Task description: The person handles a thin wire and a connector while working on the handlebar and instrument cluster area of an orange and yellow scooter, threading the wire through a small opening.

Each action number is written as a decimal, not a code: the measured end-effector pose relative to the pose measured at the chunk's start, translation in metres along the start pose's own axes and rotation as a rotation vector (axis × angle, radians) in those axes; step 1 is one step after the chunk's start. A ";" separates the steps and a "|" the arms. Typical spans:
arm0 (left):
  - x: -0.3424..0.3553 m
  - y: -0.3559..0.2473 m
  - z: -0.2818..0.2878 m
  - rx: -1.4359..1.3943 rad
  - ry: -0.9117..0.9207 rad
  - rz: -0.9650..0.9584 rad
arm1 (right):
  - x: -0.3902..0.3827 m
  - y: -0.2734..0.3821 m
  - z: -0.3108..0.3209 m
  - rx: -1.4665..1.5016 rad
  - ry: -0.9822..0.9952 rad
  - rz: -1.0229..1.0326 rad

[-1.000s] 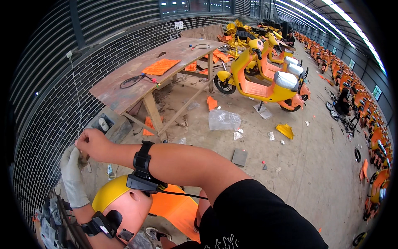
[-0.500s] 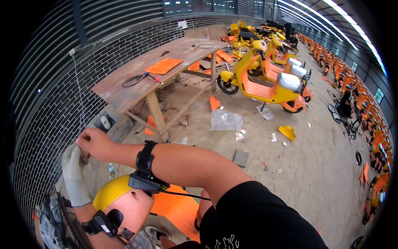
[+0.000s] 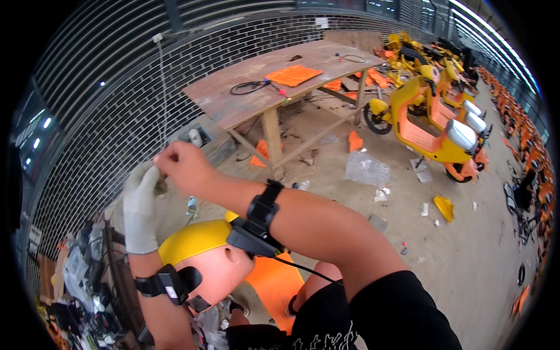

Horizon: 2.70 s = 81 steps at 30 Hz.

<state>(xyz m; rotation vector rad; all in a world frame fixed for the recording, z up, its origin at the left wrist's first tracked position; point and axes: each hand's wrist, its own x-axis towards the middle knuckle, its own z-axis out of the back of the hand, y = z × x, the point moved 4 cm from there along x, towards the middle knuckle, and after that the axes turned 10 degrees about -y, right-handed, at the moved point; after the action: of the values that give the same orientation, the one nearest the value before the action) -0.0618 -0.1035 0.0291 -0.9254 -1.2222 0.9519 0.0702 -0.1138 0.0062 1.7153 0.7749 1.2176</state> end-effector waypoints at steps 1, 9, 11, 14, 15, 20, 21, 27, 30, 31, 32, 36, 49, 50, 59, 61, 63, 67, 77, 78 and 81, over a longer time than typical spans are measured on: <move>-0.001 -0.008 0.000 0.049 0.003 -0.020 | 0.002 0.003 0.002 -0.010 -0.009 -0.012; 0.007 0.008 0.004 -0.117 0.011 0.018 | 0.003 -0.001 -0.004 0.068 0.059 -0.135; 0.010 0.011 0.010 -0.143 -0.015 0.061 | -0.001 0.002 -0.007 0.149 0.093 -0.170; 0.012 0.011 0.008 -0.210 -0.046 0.095 | 0.002 0.003 -0.001 0.180 0.057 -0.133; 0.013 0.013 0.009 -0.236 -0.043 0.107 | 0.001 0.006 -0.002 0.184 0.069 -0.123; 0.014 0.014 0.010 -0.245 0.010 0.161 | -0.003 0.013 -0.007 0.185 0.150 -0.058; 0.015 0.015 0.011 -0.255 0.015 0.149 | -0.003 0.013 -0.007 0.190 0.147 -0.062; 0.012 0.014 0.008 -0.334 0.101 0.222 | 0.001 0.007 -0.005 0.183 0.102 -0.100; 0.013 0.017 0.007 -0.312 0.106 0.201 | 0.001 0.005 -0.005 0.140 0.073 -0.132; 0.013 0.019 0.007 -0.300 0.106 0.191 | 0.001 0.004 -0.006 0.124 0.064 -0.139; 0.013 0.020 0.007 -0.285 0.104 0.190 | 0.000 0.003 -0.006 0.107 0.056 -0.146; 0.011 0.015 0.006 -0.232 0.107 0.180 | 0.001 0.007 -0.004 0.076 0.059 -0.126; 0.011 0.012 0.007 -0.374 0.124 0.207 | -0.001 0.011 -0.004 0.138 0.090 -0.071; 0.011 0.013 0.008 -0.335 0.116 0.202 | -0.001 0.011 -0.004 0.119 0.085 -0.070; 0.010 0.012 0.002 -0.193 0.130 0.198 | 0.001 0.011 0.000 0.067 0.048 -0.136; 0.010 0.015 -0.001 -0.251 0.129 0.223 | 0.003 0.008 0.003 0.064 0.050 -0.139; 0.012 0.014 0.002 -0.247 0.082 0.317 | 0.003 0.007 0.003 0.077 0.036 -0.131; 0.007 0.009 0.005 -0.288 0.048 0.397 | 0.000 0.011 -0.001 0.136 0.002 -0.104; 0.019 0.032 0.009 -0.301 0.160 0.098 | 0.011 -0.001 0.000 0.100 -0.069 0.048; 0.018 0.031 0.017 -0.336 0.132 0.153 | 0.013 -0.002 -0.011 0.108 -0.054 0.055; 0.020 0.028 0.012 -0.361 0.150 0.192 | 0.010 -0.001 -0.003 0.137 -0.028 0.031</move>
<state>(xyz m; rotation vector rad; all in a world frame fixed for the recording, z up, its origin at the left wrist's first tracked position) -0.0741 -0.0747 0.0108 -1.3954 -1.2129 0.8064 0.0703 -0.1040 0.0101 1.8579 0.8346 1.1825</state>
